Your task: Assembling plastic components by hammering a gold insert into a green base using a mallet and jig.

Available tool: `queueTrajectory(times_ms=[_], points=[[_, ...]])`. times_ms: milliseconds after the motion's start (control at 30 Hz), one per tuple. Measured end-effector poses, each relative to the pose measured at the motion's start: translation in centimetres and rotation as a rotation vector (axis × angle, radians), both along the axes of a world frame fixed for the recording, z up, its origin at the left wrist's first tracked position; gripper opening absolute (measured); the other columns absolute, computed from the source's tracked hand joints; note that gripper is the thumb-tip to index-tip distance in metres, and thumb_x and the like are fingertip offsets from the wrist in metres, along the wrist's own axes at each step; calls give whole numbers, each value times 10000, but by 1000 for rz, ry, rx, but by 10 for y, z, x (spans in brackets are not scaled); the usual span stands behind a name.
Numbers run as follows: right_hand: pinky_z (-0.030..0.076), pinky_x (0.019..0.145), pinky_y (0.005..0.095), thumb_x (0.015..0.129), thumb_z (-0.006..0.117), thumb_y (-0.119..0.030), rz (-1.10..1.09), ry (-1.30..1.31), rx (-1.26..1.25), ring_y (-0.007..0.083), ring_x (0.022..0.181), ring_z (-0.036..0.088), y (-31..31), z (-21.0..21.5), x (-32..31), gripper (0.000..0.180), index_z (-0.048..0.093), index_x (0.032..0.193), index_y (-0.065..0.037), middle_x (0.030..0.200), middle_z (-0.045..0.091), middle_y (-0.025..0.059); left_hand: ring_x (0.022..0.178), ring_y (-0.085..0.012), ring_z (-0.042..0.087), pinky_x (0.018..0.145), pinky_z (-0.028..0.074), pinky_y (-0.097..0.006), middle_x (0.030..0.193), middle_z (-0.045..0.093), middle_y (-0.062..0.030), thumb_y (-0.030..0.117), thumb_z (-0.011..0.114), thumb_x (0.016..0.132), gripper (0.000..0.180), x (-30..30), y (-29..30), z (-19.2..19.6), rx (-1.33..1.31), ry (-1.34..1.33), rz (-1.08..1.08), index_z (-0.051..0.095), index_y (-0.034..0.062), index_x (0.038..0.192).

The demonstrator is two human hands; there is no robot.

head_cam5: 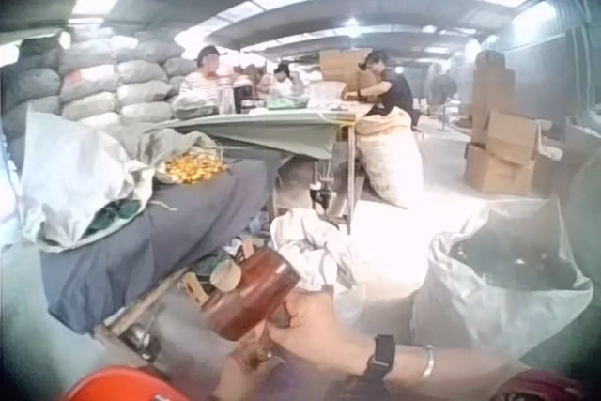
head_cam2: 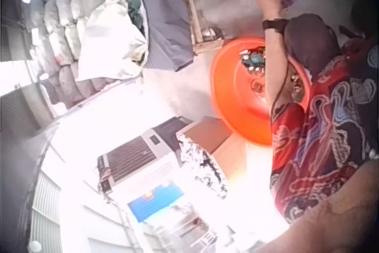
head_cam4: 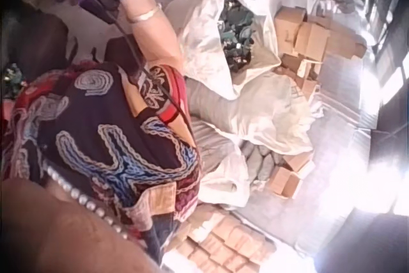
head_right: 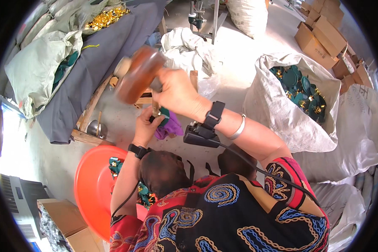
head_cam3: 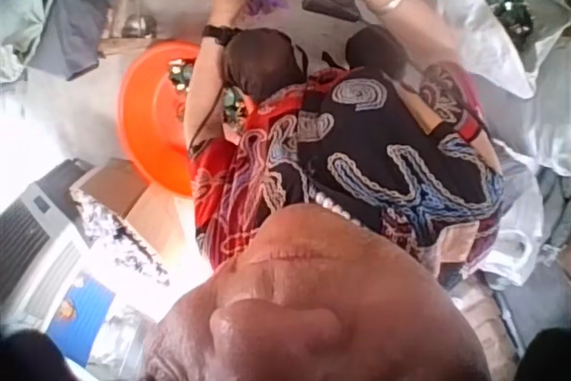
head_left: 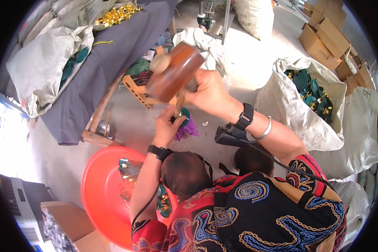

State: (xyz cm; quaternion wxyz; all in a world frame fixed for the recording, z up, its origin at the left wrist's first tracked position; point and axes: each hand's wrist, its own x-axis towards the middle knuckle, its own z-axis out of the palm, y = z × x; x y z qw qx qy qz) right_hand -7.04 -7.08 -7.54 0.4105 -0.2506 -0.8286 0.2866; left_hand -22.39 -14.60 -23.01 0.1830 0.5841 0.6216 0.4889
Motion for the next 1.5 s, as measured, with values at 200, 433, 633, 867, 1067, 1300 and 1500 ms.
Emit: queueTrajectory(times_ms=[200, 433, 633, 867, 1067, 1300, 1500], points=[[490, 613, 283, 689, 634, -39, -404, 374, -417, 111, 669, 581, 32, -23, 80, 218, 580, 894, 15, 703, 622, 67, 860, -144, 627, 752, 494, -269, 937, 672, -107, 104, 670, 771, 270, -1, 14, 63, -126, -224, -141, 634, -10, 1013], [500, 703, 376, 651, 701, -123, -354, 326, -522, 253, 808, 650, 9, -93, 99, 349, 576, 941, 28, 840, 659, 166, 958, -132, 566, 747, 502, -280, 1129, 588, -117, 232, 600, 879, 382, 176, 77, 233, -286, -404, -644, 549, -13, 1168], [486, 625, 358, 696, 702, -117, -222, 199, -360, 132, 691, 585, 1, -93, 82, 201, 616, 836, -2, 719, 646, 134, 1119, -179, 507, 920, 420, -287, 1268, 512, -160, 270, 623, 874, 563, 164, 97, 225, 143, -222, -610, 416, 15, 1332], [432, 452, 232, 738, 645, 29, -118, 403, -709, 94, 505, 522, 19, -88, 97, 163, 550, 870, 21, 664, 576, 36, 800, -159, 648, 719, 497, -279, 883, 687, -118, 166, 649, 813, 273, -107, -53, 77, 53, 124, 412, 642, -10, 1022], [450, 494, 246, 733, 641, 48, -42, 226, -795, 111, 548, 541, 16, -89, 103, 179, 554, 887, 16, 724, 589, 53, 797, -256, 666, 735, 513, -350, 875, 677, -162, 117, 664, 739, 243, -93, -277, -92, -552, 142, 899, 667, 17, 960], [442, 503, 237, 735, 655, 21, -86, 98, -783, 101, 542, 530, 9, -74, 117, 187, 558, 894, 10, 718, 581, 40, 980, -304, 601, 828, 478, -386, 1047, 634, -168, 75, 655, 714, 426, -25, -302, -144, -483, 248, 1026, 609, 76, 1137], [426, 491, 225, 736, 654, 20, -73, 69, -748, 89, 548, 519, 8, -68, 119, 179, 564, 888, -7, 730, 585, 35, 961, -336, 565, 817, 452, -424, 923, 636, -127, 40, 637, 654, 411, -47, -282, -167, -693, 610, 832, 674, 176, 1040]])
